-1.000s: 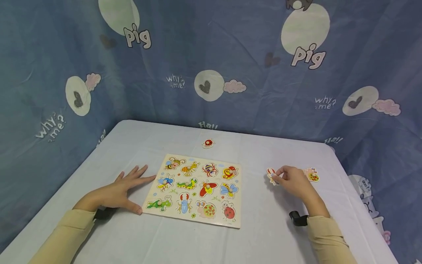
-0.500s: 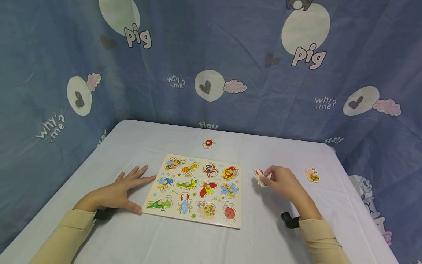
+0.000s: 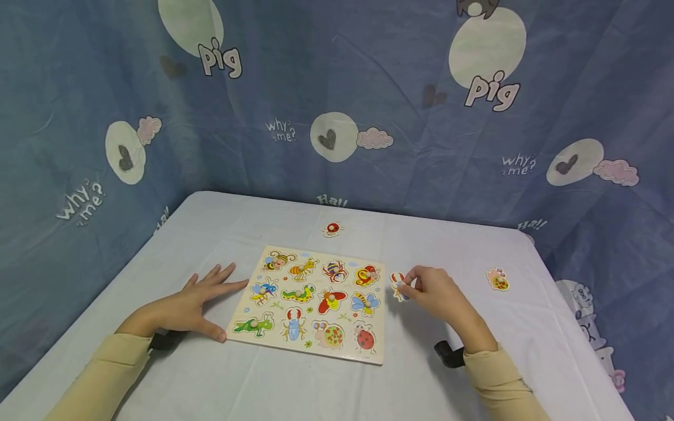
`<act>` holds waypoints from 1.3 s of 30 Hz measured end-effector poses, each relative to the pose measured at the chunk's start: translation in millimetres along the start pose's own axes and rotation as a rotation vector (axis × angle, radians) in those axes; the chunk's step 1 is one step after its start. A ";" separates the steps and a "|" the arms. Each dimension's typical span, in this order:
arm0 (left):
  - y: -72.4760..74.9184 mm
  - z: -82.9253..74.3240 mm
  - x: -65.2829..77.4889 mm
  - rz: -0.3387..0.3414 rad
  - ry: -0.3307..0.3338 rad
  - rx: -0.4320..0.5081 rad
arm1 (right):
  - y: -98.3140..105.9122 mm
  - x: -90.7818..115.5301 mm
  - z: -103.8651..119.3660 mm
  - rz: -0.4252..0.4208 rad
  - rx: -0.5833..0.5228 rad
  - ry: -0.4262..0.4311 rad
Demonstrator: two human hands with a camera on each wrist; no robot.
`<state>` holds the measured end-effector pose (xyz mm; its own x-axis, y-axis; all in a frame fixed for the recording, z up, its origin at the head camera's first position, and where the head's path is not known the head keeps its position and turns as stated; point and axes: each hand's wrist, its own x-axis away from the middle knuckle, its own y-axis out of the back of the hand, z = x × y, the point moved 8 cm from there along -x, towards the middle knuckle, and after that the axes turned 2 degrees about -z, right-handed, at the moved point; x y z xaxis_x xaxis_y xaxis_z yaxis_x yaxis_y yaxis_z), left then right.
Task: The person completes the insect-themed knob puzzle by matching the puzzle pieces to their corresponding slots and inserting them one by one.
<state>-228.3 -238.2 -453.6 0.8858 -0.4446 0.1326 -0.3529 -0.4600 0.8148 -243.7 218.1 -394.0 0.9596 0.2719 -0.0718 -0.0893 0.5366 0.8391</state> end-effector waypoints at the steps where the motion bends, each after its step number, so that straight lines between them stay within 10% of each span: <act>1: 0.3 0.1 0.2 -0.001 0.001 0.000 | -1.1 -0.4 2.0 0.002 -0.004 0.003; 39: 0.7 0.9 1.0 -0.002 0.000 0.006 | -55.2 -13.8 69.3 0.133 -0.017 0.101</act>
<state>-228.0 -239.7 -453.4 0.8866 -0.4437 0.1305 -0.3526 -0.4659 0.8116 -233.5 129.4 -401.9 0.9074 0.4200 -0.0148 -0.2194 0.5036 0.8356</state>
